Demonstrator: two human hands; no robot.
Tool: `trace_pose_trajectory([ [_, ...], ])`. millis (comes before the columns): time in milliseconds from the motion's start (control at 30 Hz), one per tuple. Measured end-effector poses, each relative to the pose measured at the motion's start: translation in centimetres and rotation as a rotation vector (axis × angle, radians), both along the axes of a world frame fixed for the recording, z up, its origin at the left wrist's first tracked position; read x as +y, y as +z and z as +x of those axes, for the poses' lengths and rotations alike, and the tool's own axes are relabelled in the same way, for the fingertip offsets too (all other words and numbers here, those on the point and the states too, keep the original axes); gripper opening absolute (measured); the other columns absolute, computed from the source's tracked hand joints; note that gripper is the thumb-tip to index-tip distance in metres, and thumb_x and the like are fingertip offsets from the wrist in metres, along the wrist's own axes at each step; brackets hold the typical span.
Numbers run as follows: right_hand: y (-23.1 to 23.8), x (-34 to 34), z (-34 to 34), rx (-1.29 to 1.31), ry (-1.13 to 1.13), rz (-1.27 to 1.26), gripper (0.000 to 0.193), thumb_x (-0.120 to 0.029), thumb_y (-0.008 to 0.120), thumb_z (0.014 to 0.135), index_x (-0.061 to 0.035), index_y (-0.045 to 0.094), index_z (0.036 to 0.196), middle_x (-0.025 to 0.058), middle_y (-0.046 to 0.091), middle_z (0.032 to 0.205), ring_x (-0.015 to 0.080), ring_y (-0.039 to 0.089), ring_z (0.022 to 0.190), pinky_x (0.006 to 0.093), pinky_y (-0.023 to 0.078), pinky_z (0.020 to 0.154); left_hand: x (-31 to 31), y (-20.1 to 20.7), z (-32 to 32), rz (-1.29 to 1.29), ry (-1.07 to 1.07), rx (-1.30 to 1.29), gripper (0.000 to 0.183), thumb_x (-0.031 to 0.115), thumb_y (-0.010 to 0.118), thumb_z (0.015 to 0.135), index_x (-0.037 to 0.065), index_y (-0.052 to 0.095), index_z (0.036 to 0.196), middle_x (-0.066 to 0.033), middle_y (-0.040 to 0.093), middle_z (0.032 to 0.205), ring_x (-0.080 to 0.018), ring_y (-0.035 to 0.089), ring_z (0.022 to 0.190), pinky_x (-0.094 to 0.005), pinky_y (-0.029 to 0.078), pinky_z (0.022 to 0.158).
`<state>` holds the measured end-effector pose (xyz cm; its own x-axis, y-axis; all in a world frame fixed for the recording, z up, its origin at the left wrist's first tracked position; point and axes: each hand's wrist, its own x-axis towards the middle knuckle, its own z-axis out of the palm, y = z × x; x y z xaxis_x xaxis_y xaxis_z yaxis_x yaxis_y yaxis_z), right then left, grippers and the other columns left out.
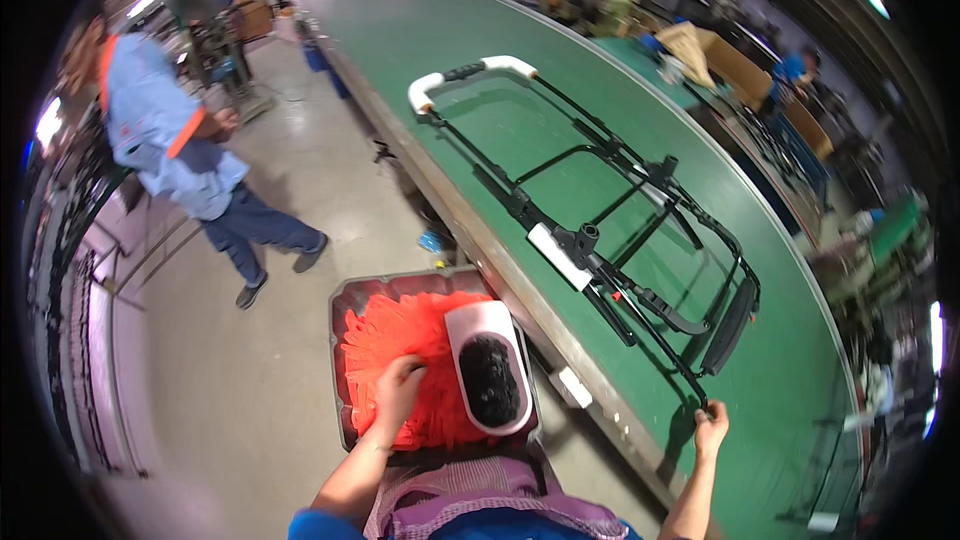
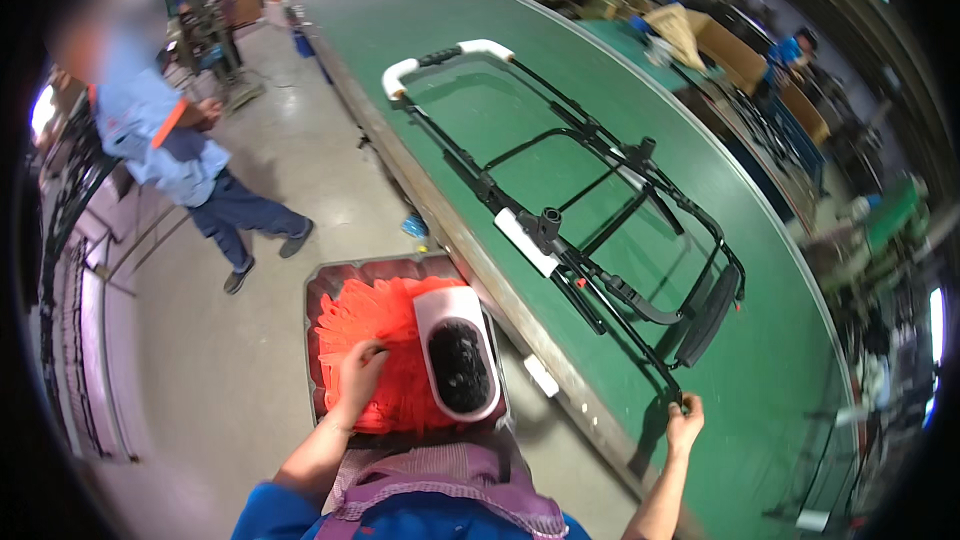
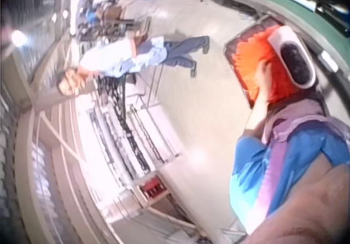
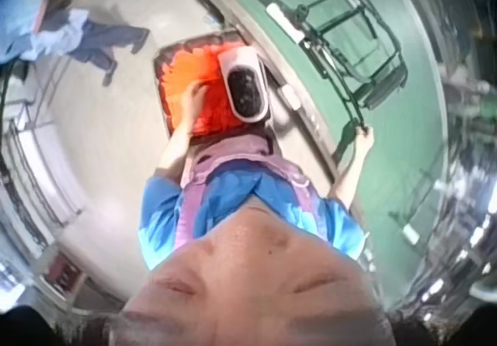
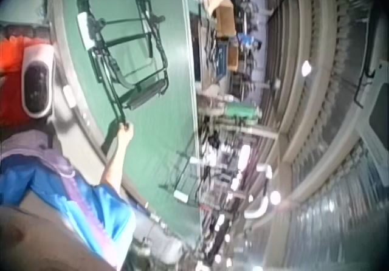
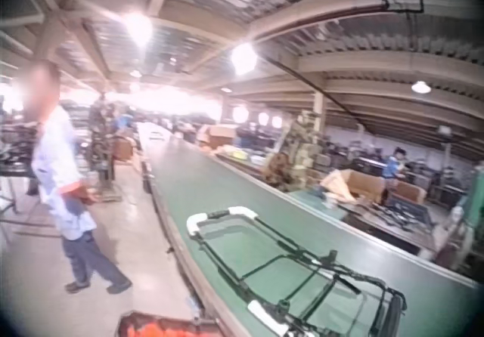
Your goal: The person assembles bicycle racks on a factory assembly line. They pick up a metal rack frame, position it under a press machine, and attach red plastic components to the frame. The person repeats this process for multiple racks, moving each completed unit along the conveyor belt.
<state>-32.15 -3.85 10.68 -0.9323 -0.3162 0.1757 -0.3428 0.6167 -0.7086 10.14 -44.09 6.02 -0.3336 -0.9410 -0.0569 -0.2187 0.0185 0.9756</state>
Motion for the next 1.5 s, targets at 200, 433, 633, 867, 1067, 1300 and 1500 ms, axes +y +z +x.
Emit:
trace_pose_trajectory([
  [200,9.9,-18.8,12.1,0.349,0.444,0.019,0.034,-0.012,0.068,0.079,-0.0022,0.060,0.110,0.0172,0.062,0.108,0.0310,0.061,0.100,0.0381,0.049,0.087,5.6,-2.6,10.5,0.262,0.261,0.061,0.014,-0.004,0.062,0.084,-0.002,0.065,0.097,0.0042,0.050,0.070,-0.0043,0.047,0.058,-0.0204,0.046,0.052],
  [433,5.9,-42.1,7.0,0.659,0.612,0.615,0.034,-0.013,0.066,0.076,0.0009,0.059,0.105,0.0192,0.063,0.103,0.0343,0.063,0.098,0.0427,0.052,0.082,8.3,-2.0,9.6,0.298,0.361,0.161,0.016,-0.001,0.063,0.084,0.001,0.067,0.099,0.0020,0.057,0.071,-0.0064,0.054,0.059,-0.0233,0.050,0.052],
  [633,2.2,-42.3,3.3,0.740,0.598,0.876,0.018,-0.016,0.055,0.084,-0.0096,0.072,0.083,0.0083,0.066,0.091,0.0227,0.066,0.088,0.0378,0.052,0.074,10.8,-1.0,10.1,0.125,0.426,-0.099,0.022,0.015,0.068,0.083,0.003,0.066,0.101,-0.0056,0.064,0.073,-0.0111,0.059,0.065,-0.0298,0.049,0.059],
  [867,-0.6,-41.6,-2.6,0.966,0.554,0.815,0.016,-0.010,0.044,0.092,-0.0098,0.057,0.082,0.0079,0.067,0.073,0.0204,0.068,0.067,0.0334,0.055,0.060,13.1,-0.9,8.5,0.156,0.532,-0.009,0.027,0.019,0.067,0.084,0.001,0.066,0.104,-0.0071,0.066,0.076,-0.0149,0.062,0.066,-0.0302,0.051,0.061],
  [1067,14.6,-34.1,-1.3,0.898,0.652,0.653,0.022,-0.025,0.057,0.087,-0.0051,0.057,0.079,0.0164,0.065,0.069,0.0337,0.065,0.064,0.0445,0.052,0.056,8.3,-2.7,6.3,0.181,0.334,0.067,0.025,0.019,0.061,0.087,0.002,0.066,0.104,-0.0060,0.065,0.074,-0.0133,0.060,0.063,-0.0281,0.050,0.060],
  [1300,24.7,-24.8,4.6,0.844,0.819,0.627,0.035,-0.036,0.059,0.087,-0.0039,0.056,0.074,0.0160,0.063,0.067,0.0336,0.064,0.065,0.0439,0.051,0.060,-1.0,14.3,-5.0,0.176,0.085,0.616,0.026,0.006,0.056,0.093,-0.002,0.056,0.117,-0.0116,0.066,0.095,-0.0182,0.066,0.078,-0.0283,0.056,0.066],
  [1500,28.5,-17.9,6.7,0.902,0.914,0.611,0.034,-0.033,0.064,0.084,-0.0047,0.052,0.069,0.0132,0.059,0.059,0.0312,0.061,0.056,0.0406,0.050,0.054,-0.6,21.8,-12.0,0.285,-0.180,0.727,0.021,0.007,0.058,0.091,-0.003,0.061,0.110,-0.0117,0.067,0.095,-0.0188,0.066,0.083,-0.0279,0.056,0.074],
])
